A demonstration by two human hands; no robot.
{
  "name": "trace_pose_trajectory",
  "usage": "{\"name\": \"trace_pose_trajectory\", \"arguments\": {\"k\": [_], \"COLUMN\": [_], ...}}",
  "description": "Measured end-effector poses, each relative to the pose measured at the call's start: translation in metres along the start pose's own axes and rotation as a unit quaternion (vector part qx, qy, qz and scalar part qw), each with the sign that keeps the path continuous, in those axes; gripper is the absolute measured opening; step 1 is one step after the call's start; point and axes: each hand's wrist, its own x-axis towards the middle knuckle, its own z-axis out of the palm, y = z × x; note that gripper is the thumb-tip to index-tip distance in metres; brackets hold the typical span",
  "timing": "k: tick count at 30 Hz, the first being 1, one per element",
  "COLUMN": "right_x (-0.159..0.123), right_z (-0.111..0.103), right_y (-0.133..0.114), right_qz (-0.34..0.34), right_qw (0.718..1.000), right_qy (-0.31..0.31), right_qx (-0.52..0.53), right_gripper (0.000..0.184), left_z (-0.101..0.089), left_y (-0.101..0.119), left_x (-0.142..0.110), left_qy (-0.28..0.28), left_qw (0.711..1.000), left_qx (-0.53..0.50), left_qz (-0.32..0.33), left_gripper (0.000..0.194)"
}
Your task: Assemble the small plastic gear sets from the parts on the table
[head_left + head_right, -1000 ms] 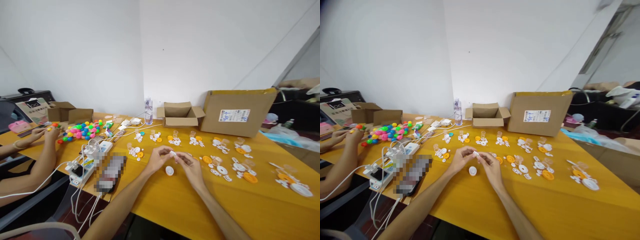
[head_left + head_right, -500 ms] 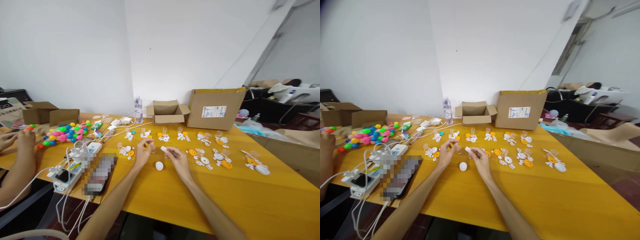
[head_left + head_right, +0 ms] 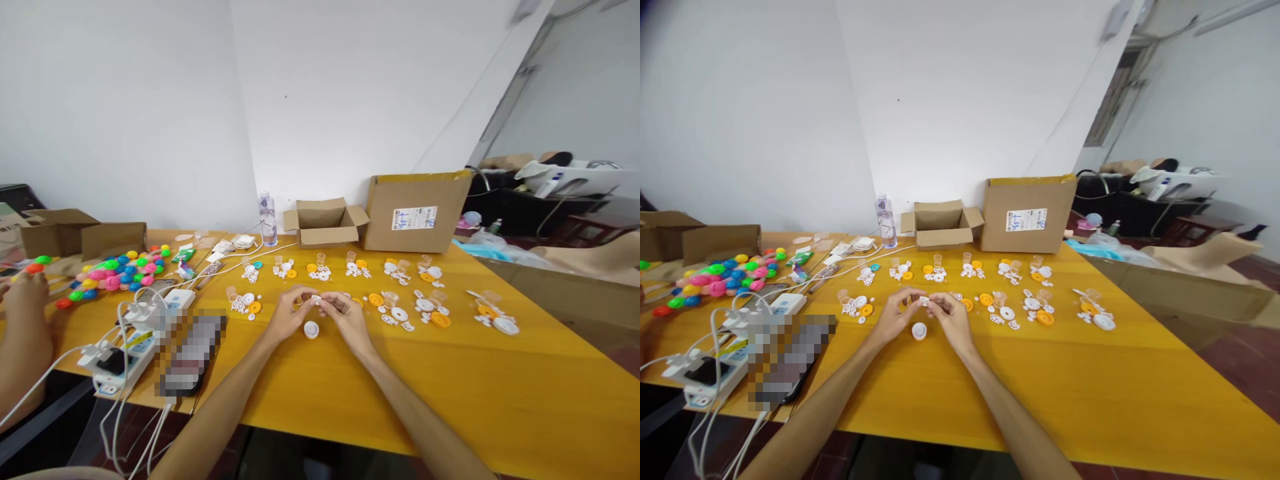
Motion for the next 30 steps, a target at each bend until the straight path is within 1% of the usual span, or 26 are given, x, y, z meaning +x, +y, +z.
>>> {"name": "trace_pose_trajectory", "arguments": {"k": [5,8,10,12,14,15,17,21,26,30], "right_x": [-0.001,-0.001,0.001,0.002,0.004,0.004,0.003,0.002,0.001,0.001], "right_z": [0.002,0.000,-0.007,-0.018,-0.028,-0.031,-0.032,-0.020,-0.010,-0.007], "right_y": [-0.002,-0.010,-0.020,-0.031,-0.040,-0.042,-0.042,-0.032,-0.022,-0.015], "right_qz": [0.006,0.012,0.007,-0.002,-0.008,-0.006,0.003,0.033,0.023,0.032], "right_qw": [1.000,1.000,0.999,0.997,0.997,0.998,1.000,0.999,0.996,0.995], "right_qy": [-0.007,0.010,0.038,0.070,0.044,0.024,0.004,-0.001,-0.039,-0.057], "right_qx": [-0.008,-0.028,-0.027,0.012,0.059,0.061,0.024,-0.028,-0.077,-0.071], "right_gripper": [0.042,0.049,0.056,0.068,0.076,0.075,0.069,0.062,0.052,0.046], "left_z": [-0.001,-0.001,-0.002,-0.004,-0.006,-0.007,-0.008,-0.008,-0.006,-0.003], "left_y": [0.000,0.000,-0.001,-0.001,-0.001,-0.001,-0.001,-0.001,0.002,0.003], "left_x": [0.002,0.003,0.003,0.004,0.005,0.005,0.006,0.006,0.005,0.003], "left_qy": [-0.014,-0.002,0.018,0.043,0.066,0.076,0.089,0.085,0.033,-0.021], "left_qw": [0.999,0.998,0.997,0.993,0.988,0.985,0.981,0.983,0.993,0.998], "left_qx": [-0.028,-0.054,-0.072,-0.097,-0.125,-0.137,-0.152,-0.148,-0.103,-0.064], "left_qz": [-0.009,-0.016,-0.029,-0.045,-0.061,-0.068,-0.078,-0.074,-0.040,0.003], "left_gripper": [0.029,0.030,0.030,0.030,0.032,0.033,0.034,0.034,0.034,0.032]}}
